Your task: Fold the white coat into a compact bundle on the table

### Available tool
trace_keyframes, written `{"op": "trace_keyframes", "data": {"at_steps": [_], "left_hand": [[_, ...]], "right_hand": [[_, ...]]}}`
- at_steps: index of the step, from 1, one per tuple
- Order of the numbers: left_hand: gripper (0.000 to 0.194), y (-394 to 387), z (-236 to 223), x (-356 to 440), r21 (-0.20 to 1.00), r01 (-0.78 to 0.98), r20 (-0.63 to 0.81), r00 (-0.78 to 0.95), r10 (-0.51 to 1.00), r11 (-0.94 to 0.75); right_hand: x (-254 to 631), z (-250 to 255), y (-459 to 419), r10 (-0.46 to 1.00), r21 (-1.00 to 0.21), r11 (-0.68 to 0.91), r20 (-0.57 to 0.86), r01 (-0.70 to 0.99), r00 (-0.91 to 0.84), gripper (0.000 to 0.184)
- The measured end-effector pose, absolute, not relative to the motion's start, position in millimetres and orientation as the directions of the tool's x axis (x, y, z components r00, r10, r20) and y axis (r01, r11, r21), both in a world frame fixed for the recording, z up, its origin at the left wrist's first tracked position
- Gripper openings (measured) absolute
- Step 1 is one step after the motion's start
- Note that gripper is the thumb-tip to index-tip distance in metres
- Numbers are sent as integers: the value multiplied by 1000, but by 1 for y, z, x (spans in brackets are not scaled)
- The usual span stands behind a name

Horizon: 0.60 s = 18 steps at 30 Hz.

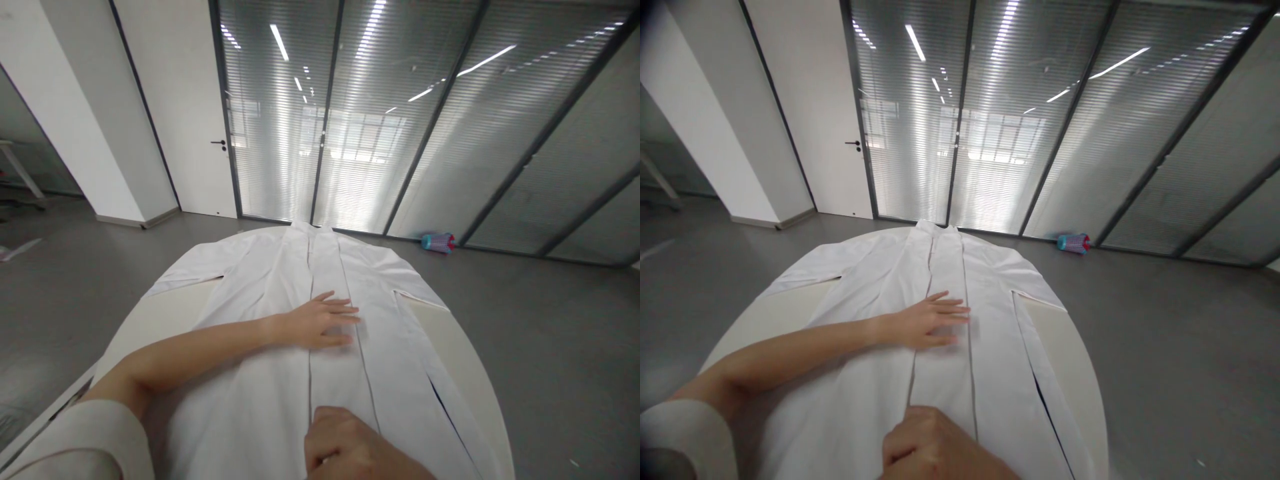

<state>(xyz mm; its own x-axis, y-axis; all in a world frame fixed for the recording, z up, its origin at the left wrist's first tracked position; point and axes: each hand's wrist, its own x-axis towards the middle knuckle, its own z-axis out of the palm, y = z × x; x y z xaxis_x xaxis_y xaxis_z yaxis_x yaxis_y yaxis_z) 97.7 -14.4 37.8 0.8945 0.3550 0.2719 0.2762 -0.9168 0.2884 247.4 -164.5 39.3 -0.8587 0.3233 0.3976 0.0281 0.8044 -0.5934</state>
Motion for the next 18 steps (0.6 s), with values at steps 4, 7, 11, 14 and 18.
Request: {"op": "trace_keyframes", "data": {"at_steps": [4, 7, 11, 14, 18], "left_hand": [[55, -71, 42, 88, 225, 50, 214, 972, 99, -973], [60, -104, 30, 82, 132, -55, 226, 974, -23, -990], [69, -115, 11, 82, 67, -57, 226, 973, -41, -996], [71, -112, 7, 85, 69, -28, 225, 974, -12, -997], [63, -119, 15, 88, 89, -95, 199, 977, -76, -992]], "right_hand": [[253, 61, -166, 457, -529, 848, 759, -29, -464, 28], [254, 70, -165, 467, -489, 872, 831, 4, -302, 26], [251, 71, -164, 470, -478, 876, 821, 60, -324, 25], [247, 68, -164, 471, -463, 880, 817, 107, -332, 26], [246, 66, -164, 477, -452, 877, 787, 163, -390, 29]]}}
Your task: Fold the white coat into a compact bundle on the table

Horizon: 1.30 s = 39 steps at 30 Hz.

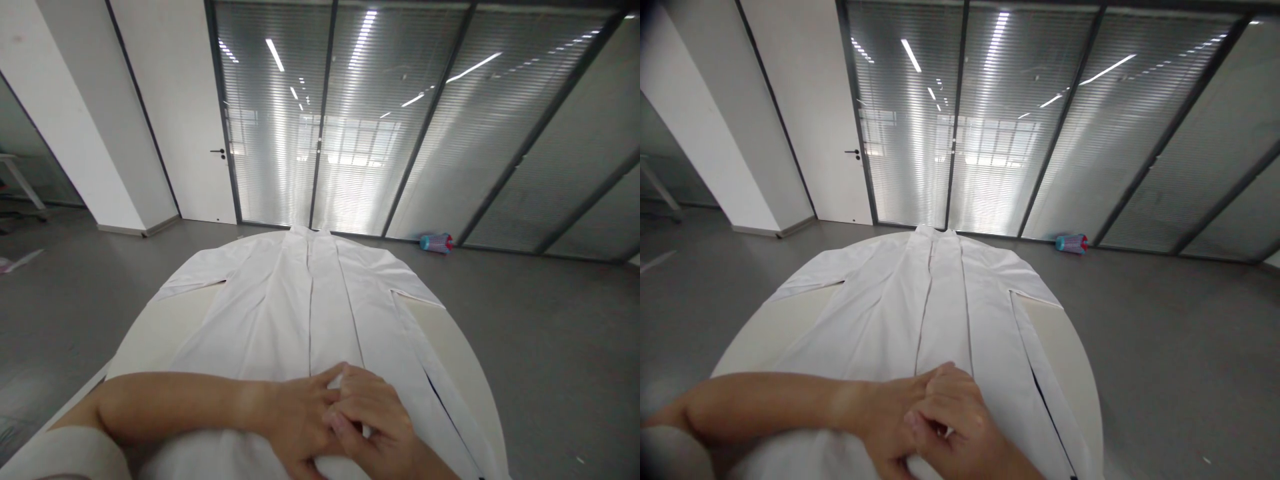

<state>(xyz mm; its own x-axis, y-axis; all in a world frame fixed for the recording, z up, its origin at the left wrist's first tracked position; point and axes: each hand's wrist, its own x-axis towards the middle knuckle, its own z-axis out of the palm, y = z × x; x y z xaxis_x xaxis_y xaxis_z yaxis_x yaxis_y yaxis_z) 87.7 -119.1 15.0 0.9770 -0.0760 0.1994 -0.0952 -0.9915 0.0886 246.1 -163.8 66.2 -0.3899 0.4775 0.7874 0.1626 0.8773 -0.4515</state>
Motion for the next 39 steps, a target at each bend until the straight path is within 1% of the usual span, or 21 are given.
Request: {"op": "trace_keyframes", "data": {"at_steps": [3, 7, 11, 13, 15, 17, 19, 20, 21, 23, 25, 26, 28, 31, 34, 36, 39], "left_hand": [[61, -135, 22, 87, 105, -183, 195, 968, -160, -978], [60, -154, 20, 85, 107, -187, 204, 966, -162, -977], [56, -165, 13, 88, 98, -137, 215, 970, -113, -986], [57, -170, 17, 87, 81, -115, 231, 968, -94, -990], [55, -176, 28, 79, 71, -93, 252, 965, -73, -993], [51, -180, 44, 63, 100, -46, 263, 965, -18, -994], [44, -183, 62, 37, 164, 49, 242, 966, 88, -985], [42, -184, 69, 22, 193, 111, 225, 962, 154, -975], [43, -185, 75, 6, 213, 176, 208, 953, 221, -961], [55, -186, 79, -25, 230, 292, 183, 924, 336, -928], [70, -189, 76, -51, 238, 374, 140, 900, 413, -896], [75, -191, 73, -60, 243, 401, 111, 893, 436, -883], [80, -198, 66, -71, 256, 429, 63, 887, 458, -866], [77, -207, 58, -71, 265, 416, 69, 892, 448, -870], [73, -210, 49, -64, 221, 356, 135, 911, 390, -908], [74, -210, 42, -61, 164, 331, 167, 919, 357, -929], [73, -208, 34, -59, 93, 353, 160, 918, 364, -931]], "right_hand": [[248, 65, -164, 489, -438, 872, 770, 219, -409, 34], [248, 62, -163, 525, -426, 849, 746, 312, -409, 34], [248, 57, -157, 534, -405, 841, 725, 358, -435, 35], [250, 57, -155, 555, -402, 828, 686, 390, -471, 34], [257, 58, -156, 579, -401, 813, 632, 422, -515, 29], [269, 61, -163, 598, -387, 800, 569, 458, -564, 21], [285, 64, -174, 631, -364, 775, 472, 516, -615, 18], [294, 65, -181, 654, -354, 756, 409, 550, -636, 20], [304, 66, -188, 681, -349, 732, 337, 586, -650, 26], [321, 65, -203, 723, -353, 683, 201, 640, -661, 48], [333, 63, -215, 741, -370, 647, 99, 667, -664, 70], [337, 61, -220, 744, -379, 635, 63, 673, -666, 76], [340, 56, -227, 739, -400, 625, 26, 671, -673, 78], [336, 47, -232, 734, -416, 634, 55, 652, -677, 68], [334, 36, -234, 745, -385, 648, 144, 657, -651, 62], [337, 28, -233, 744, -329, 667, 254, 668, -618, 60], [344, 19, -230, 668, -173, 726, 407, 666, -623, 55]]}}
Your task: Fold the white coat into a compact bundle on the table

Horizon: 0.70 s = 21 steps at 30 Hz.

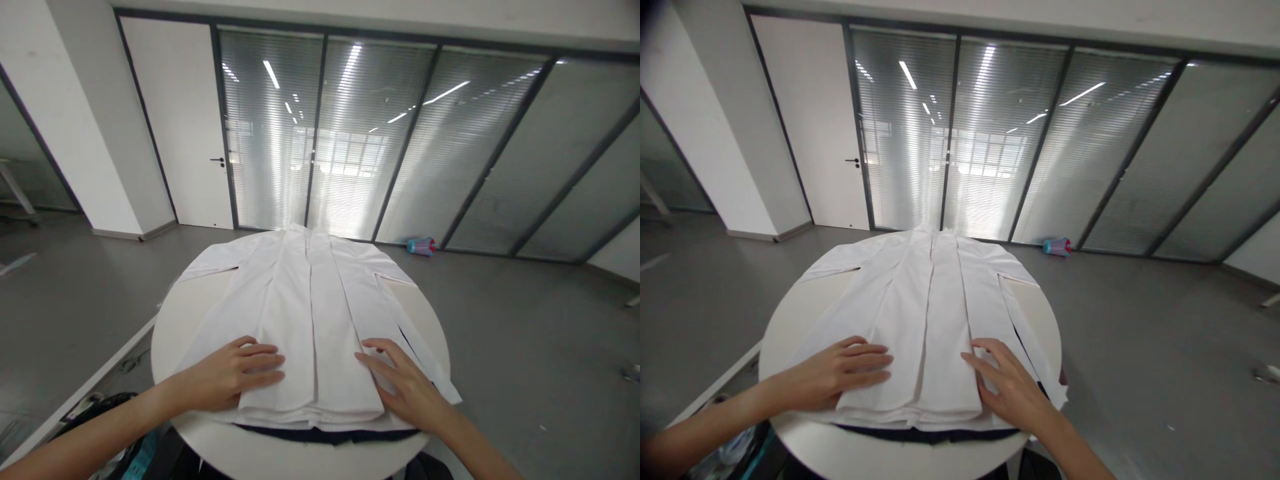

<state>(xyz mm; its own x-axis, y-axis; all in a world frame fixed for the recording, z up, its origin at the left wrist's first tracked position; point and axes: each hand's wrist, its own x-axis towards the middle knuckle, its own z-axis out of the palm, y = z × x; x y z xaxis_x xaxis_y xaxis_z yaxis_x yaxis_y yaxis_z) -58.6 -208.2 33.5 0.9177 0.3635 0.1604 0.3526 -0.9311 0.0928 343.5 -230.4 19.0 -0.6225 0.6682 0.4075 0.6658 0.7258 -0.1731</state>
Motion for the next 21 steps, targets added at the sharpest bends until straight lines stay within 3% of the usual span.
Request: {"op": "trace_keyframes", "data": {"at_steps": [4, 10, 13, 21], "left_hand": [[72, -205, 35, -55, 60, 400, 142, 904, 404, -915], [82, -178, 36, -55, 113, 395, 109, 907, 406, -912], [84, -162, 36, -54, 155, 366, 120, 915, 385, -918], [85, -155, 49, -26, 380, 65, 58, 994, 93, -923]], "right_hand": [[344, 19, -225, 549, -1, 804, 385, 595, -741, 62], [332, 24, -205, 517, 40, 840, 238, 541, -822, 76], [329, 27, -193, 506, 23, 851, 226, 524, -832, 75], [325, 28, -185, 528, -161, 847, 165, 506, -833, 64]]}}
